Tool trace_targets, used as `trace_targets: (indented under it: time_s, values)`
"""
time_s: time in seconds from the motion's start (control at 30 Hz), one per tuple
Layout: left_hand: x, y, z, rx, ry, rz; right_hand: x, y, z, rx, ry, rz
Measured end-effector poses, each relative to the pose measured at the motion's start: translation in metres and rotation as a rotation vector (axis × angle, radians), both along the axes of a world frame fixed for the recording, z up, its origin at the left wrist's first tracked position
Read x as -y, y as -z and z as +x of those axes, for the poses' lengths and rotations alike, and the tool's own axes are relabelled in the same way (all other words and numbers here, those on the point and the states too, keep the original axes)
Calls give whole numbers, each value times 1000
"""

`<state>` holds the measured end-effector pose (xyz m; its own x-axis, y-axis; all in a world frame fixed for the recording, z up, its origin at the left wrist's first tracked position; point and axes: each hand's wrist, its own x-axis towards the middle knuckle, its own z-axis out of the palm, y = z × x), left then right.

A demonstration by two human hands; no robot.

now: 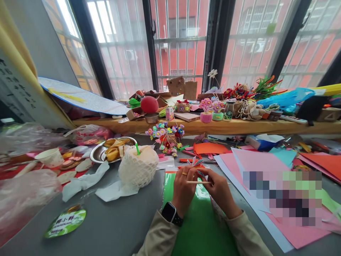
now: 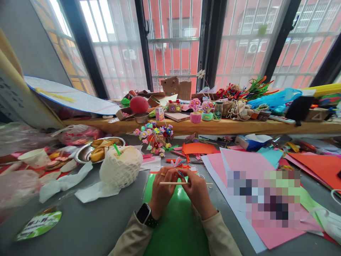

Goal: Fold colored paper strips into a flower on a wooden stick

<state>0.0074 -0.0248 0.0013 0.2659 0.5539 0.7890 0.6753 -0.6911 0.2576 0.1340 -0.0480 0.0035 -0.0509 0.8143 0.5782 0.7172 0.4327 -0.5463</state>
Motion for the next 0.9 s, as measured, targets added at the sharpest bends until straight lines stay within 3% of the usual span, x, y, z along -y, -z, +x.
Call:
trace_targets:
  time_s: [0.2, 0.9]
  values:
    - [0, 0, 0, -44, -17, 16, 1, -4, -2, -32, 4, -25]
    - [-1, 1, 0, -74, -3, 19, -4, 9, 2, 45, 66, 113]
